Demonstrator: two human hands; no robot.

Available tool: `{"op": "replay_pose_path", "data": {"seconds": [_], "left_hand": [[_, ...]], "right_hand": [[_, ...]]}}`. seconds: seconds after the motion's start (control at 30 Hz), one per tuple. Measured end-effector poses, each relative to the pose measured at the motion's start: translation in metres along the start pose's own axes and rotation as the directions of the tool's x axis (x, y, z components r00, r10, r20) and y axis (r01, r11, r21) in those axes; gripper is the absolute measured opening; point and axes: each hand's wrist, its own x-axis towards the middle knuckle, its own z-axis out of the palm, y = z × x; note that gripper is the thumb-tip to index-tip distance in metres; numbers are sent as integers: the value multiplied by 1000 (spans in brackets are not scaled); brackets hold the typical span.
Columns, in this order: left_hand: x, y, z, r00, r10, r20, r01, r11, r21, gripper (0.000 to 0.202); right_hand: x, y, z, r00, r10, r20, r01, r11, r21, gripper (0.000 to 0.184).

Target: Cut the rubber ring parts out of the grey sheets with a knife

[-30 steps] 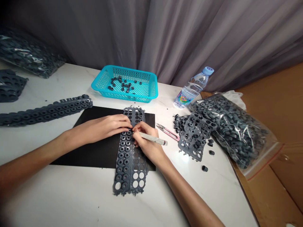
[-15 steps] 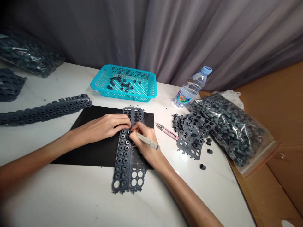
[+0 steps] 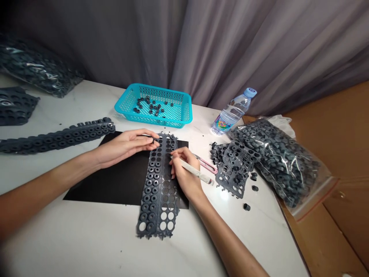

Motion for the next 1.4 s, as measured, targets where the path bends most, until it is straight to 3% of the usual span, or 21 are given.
{"op": "replay_pose_path", "data": {"seconds": [0.17,0.5,1.17,1.4], "left_hand": [[-8,2,10,981,-121,153,127,991,-29,27],[-16,15,25,944,-189,271,203,979,-27,30],[-25,23,40,945,-180,274,220,968,-123,25],[-25,22,39,945,-198,258,238,962,-131,23]], "right_hand": [[1,2,-2,1000,-10,-17,10,1000,-23,20],[1,0,-1,1000,-21,-17,20,998,-51,20],[-2,-8,-1,998,-38,-45,34,996,-86,33],[-6,-11,-1,987,-137,-83,122,979,-163,31]]}}
